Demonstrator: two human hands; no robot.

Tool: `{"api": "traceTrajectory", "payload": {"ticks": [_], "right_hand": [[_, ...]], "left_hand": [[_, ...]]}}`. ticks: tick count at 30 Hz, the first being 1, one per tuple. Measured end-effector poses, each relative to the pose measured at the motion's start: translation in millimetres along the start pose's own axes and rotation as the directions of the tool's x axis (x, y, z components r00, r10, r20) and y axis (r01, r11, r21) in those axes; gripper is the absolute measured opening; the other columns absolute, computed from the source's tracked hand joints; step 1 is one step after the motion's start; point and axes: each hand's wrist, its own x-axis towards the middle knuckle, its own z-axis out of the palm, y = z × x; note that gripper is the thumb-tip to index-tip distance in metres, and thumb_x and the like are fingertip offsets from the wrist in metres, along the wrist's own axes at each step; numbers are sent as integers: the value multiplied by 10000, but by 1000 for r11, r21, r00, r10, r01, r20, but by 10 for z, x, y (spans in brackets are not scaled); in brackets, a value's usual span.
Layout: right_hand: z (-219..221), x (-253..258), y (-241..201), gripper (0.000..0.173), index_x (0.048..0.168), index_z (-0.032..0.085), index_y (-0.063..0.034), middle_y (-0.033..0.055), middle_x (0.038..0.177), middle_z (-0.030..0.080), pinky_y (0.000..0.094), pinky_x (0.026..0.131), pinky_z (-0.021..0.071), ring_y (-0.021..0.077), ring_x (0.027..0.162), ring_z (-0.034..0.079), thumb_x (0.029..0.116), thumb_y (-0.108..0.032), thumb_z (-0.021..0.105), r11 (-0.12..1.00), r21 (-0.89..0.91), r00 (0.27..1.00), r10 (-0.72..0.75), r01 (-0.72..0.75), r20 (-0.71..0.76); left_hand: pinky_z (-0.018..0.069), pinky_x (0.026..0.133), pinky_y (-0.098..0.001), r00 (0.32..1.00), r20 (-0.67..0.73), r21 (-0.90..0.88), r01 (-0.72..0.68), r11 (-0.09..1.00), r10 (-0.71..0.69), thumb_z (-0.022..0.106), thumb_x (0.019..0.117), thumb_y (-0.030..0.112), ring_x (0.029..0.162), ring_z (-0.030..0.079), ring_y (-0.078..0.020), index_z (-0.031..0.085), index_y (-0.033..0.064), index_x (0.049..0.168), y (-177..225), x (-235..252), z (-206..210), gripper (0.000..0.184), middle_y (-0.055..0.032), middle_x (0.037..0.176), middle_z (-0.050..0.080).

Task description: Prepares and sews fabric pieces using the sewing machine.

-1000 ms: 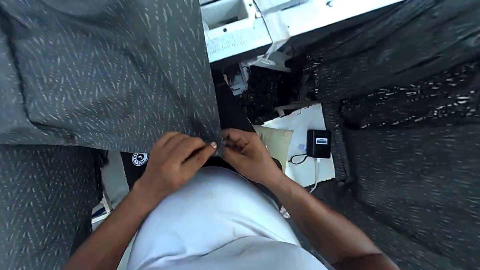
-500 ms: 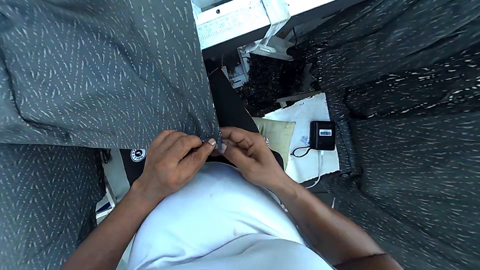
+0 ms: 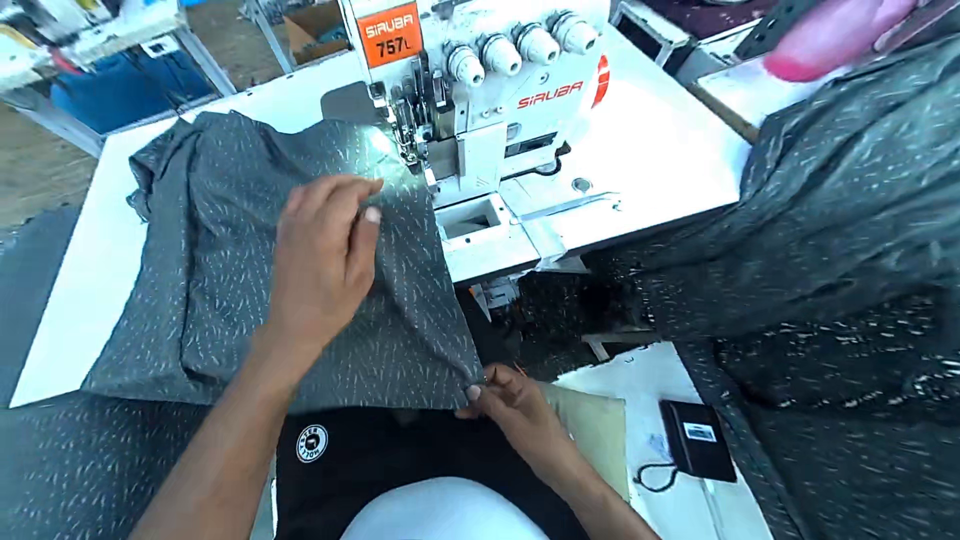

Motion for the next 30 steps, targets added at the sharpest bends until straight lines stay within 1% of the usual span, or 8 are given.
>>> {"api": "traceTrajectory", "payload": {"ticks": [2,4,6,10,14,19,25,30], "right_hand": [[-41,-102,-64,115,1069,684,-1,83,909,746,401,776,646,201,813,745,1000,-75,630,989,145,996,1,-14,88],[-110,-193,-82,124,1069,722,-65,48,910,752,374,742,648,172,798,745,1007,-144,649,972,233,987,-67,31,145],[-157,-209,-48,126,1073,718,-96,32,905,744,346,712,646,149,784,740,1022,-180,638,959,270,982,-131,90,138],[-147,-151,-39,101,1042,692,-94,18,877,733,328,703,637,140,762,729,1023,-171,630,976,188,989,-124,107,81],[-51,-4,-171,89,1036,664,-82,33,871,723,316,656,633,141,729,722,1034,-154,612,967,219,986,-147,127,77],[69,297,-459,108,1003,642,-52,57,848,710,319,650,630,144,700,710,1043,-137,589,966,199,978,-184,163,95],[185,691,-682,116,1006,634,-41,100,782,685,314,638,616,164,647,691,1042,-130,570,967,111,970,-237,230,57],[310,983,-916,133,1023,619,-22,114,791,678,319,583,606,172,611,672,1057,-118,534,956,73,957,-287,284,39]], "left_hand": [[421,1047,-601,996,77,97,26,995,-34,352,1099,327,1316,516,-361,612,70,1384,-4,85,114,463,-137,1429,572],[399,1049,-604,996,78,150,31,988,-43,335,1085,336,1352,481,-350,601,97,1407,10,52,247,481,-105,1475,540],[359,1069,-606,997,68,170,26,985,-38,324,1079,343,1395,443,-340,581,112,1435,9,24,313,496,-86,1514,514],[312,1144,-588,993,106,145,41,989,-57,285,1085,366,1455,394,-310,542,115,1476,-3,42,305,531,-61,1568,469],[202,1234,-601,981,178,83,63,995,-77,267,1088,422,1550,262,-307,428,91,1562,-131,183,329,600,-92,1643,370],[159,1249,-607,964,248,51,82,995,-92,260,1069,465,1572,213,-265,397,115,1586,-412,645,359,639,-75,1670,326],[131,1245,-621,951,288,114,82,990,-112,256,1063,492,1581,172,-304,352,84,1601,-754,1097,417,682,-105,1689,274],[121,1228,-665,943,309,144,80,986,-122,222,1049,533,1584,156,-317,338,98,1610,-992,1444,440,719,-109,1699,247]]}}
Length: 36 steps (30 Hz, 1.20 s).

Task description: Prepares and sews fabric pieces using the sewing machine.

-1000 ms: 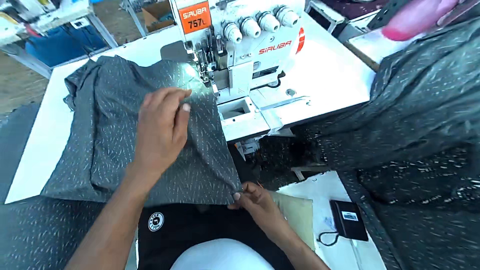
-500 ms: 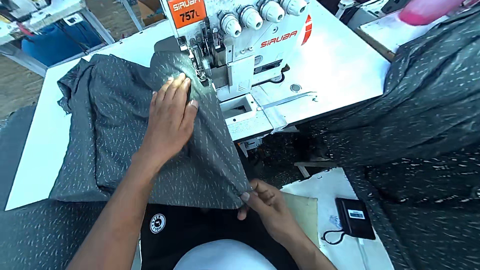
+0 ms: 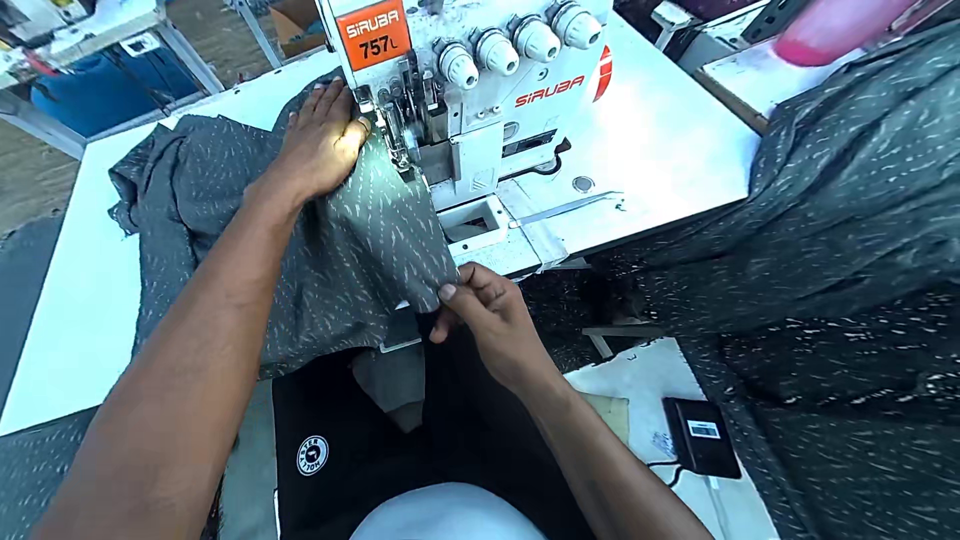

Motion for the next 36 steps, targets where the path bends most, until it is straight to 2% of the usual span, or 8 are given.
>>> {"api": "traceTrajectory", "payload": {"ticks": [10,14,17,19,23,28,32,36], "right_hand": [[229,808,-228,181,986,597,25,138,836,740,274,531,587,147,565,682,1072,-109,509,995,-47,987,75,-83,-144],[337,895,-304,251,837,631,14,103,685,711,237,450,533,114,490,639,1038,-134,604,990,-51,949,115,-135,-293],[341,917,-299,260,791,633,-4,77,643,685,214,432,499,88,470,604,1021,-123,620,989,-16,937,131,-144,-324],[322,939,-250,290,732,601,-44,34,602,616,197,424,470,65,456,549,1006,-132,635,991,7,936,130,-135,-328],[272,965,-138,358,666,450,-150,-42,536,359,222,432,327,63,432,330,947,-156,672,995,33,937,101,-96,-335],[330,982,-186,268,768,459,-160,-36,595,420,188,423,309,47,443,342,937,-107,661,986,138,909,140,-92,-392],[389,1141,-191,299,719,449,-161,-28,574,398,198,401,248,58,430,319,928,-122,659,994,92,875,92,-54,-475],[466,1157,-164,293,733,469,-147,-10,598,445,212,396,262,72,434,342,956,-165,657,1000,21,825,15,-4,-565]], "left_hand": [[88,1211,-716,999,36,53,23,998,-25,196,1052,568,1572,176,-376,332,79,1604,-469,699,-122,749,-170,1666,303],[350,1139,-635,937,-326,138,-87,987,128,467,1046,377,1380,465,-474,520,11,1446,-458,677,-248,545,-292,1438,525],[509,989,-447,734,-637,1,-303,953,234,502,1006,124,1098,651,-291,665,-30,1187,-111,145,-240,288,-202,1148,682],[557,860,-368,733,-627,-179,-463,868,262,499,1003,105,951,664,-193,665,-51,1072,225,-419,-169,237,-162,1030,684],[501,995,-371,826,-423,-277,-510,814,373,499,954,63,1121,640,-194,775,74,1030,396,-833,150,287,-80,1111,730],[448,1062,-388,794,-421,-250,-566,786,438,465,976,39,1183,611,-219,797,83,1047,245,-837,225,342,-66,1153,735],[428,1113,-399,766,-445,-245,-602,760,464,440,973,41,1237,611,-238,782,50,1085,123,-751,233,360,-86,1213,732],[376,1109,-457,821,-398,-176,-505,845,408,522,974,315,1263,551,-262,746,94,1214,94,-704,221,395,-71,1301,683]]}}
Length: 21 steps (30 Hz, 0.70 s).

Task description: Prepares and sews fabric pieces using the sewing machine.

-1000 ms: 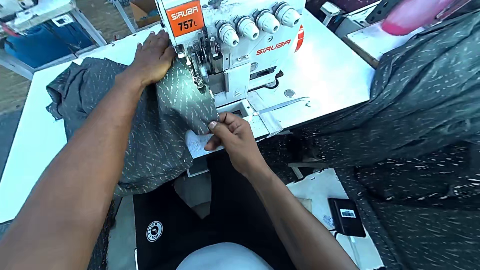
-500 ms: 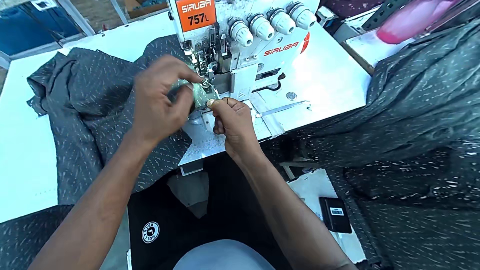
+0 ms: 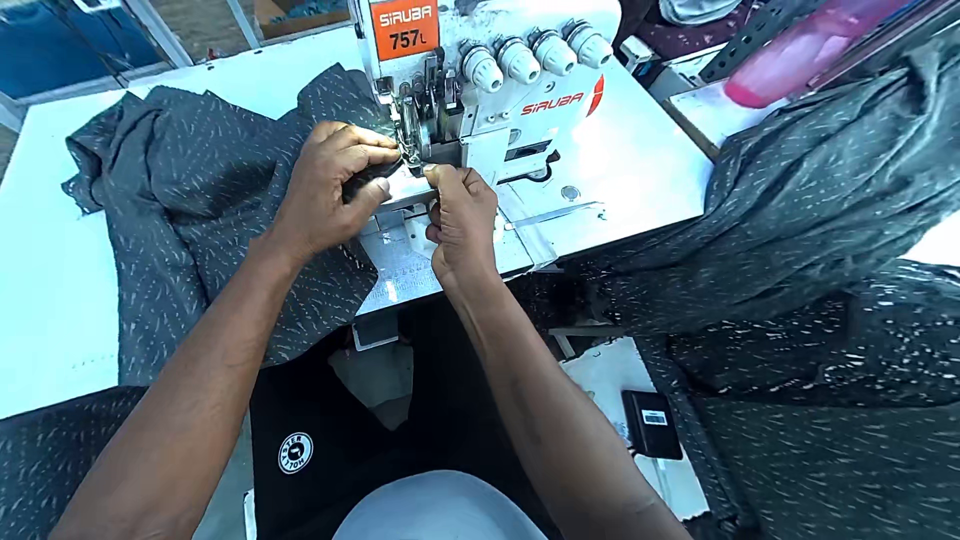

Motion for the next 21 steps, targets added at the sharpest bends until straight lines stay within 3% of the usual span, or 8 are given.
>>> {"api": "traceTrajectory", "payload": {"ticks": [2,5,8,10,13,16,18,21], "right_hand": [[-114,-187,34,183,864,511,-110,-8,650,469,235,445,344,80,490,406,997,-176,617,977,-95,981,-187,190,47],[-315,-327,64,186,1145,590,-17,-16,657,512,229,456,424,66,507,473,969,-76,608,677,-384,778,-544,628,313],[-336,-233,-47,509,1435,588,-94,15,680,637,408,472,469,195,544,592,934,-173,626,172,-646,646,-431,744,630],[-314,-183,-110,510,1456,597,-173,47,728,668,467,490,477,260,592,637,946,-179,601,22,-672,636,-345,740,690],[-422,-63,-116,316,1231,750,-161,77,808,738,478,530,526,252,626,679,973,-94,579,135,-658,628,-484,741,609],[-371,126,-34,225,1116,747,-71,36,775,701,310,563,518,104,607,616,979,-72,568,387,-608,687,-609,694,397],[-245,181,20,184,1129,719,-53,18,814,711,250,612,534,55,662,637,996,-90,597,484,-559,709,-637,674,303],[-307,12,51,313,1291,619,0,-5,671,566,256,485,436,70,515,487,988,-73,591,529,-516,721,-622,674,305]], "left_hand": [[409,1026,-546,994,38,216,88,972,-99,601,954,506,1230,554,-320,704,124,1296,266,-54,4,524,-83,1335,648],[466,923,-523,994,-1,322,105,941,-110,689,973,271,1112,603,-355,715,94,1255,515,-175,40,335,-122,1252,673],[515,937,-396,994,-36,181,108,978,-104,599,1010,113,1065,641,-263,770,95,1127,627,-288,-22,209,-85,1160,720],[530,921,-350,988,-40,8,151,988,-151,594,986,93,1037,657,-191,780,93,1066,739,-332,-52,203,-59,1101,732],[567,919,-321,969,-113,-134,206,969,-221,637,980,113,1011,699,-121,785,99,1046,895,-260,87,163,-28,1065,756],[565,842,-365,937,-280,2,216,976,-207,639,975,118,981,701,-182,798,113,1046,968,37,395,174,-37,1072,764],[558,834,-359,928,-332,87,206,975,-166,621,971,119,1003,692,-202,792,124,1067,936,183,508,197,-36,1116,754],[541,851,-402,927,-376,130,64,989,-11,639,987,117,1017,678,-252,787,89,1098,828,30,495,187,-98,1133,744]]}}
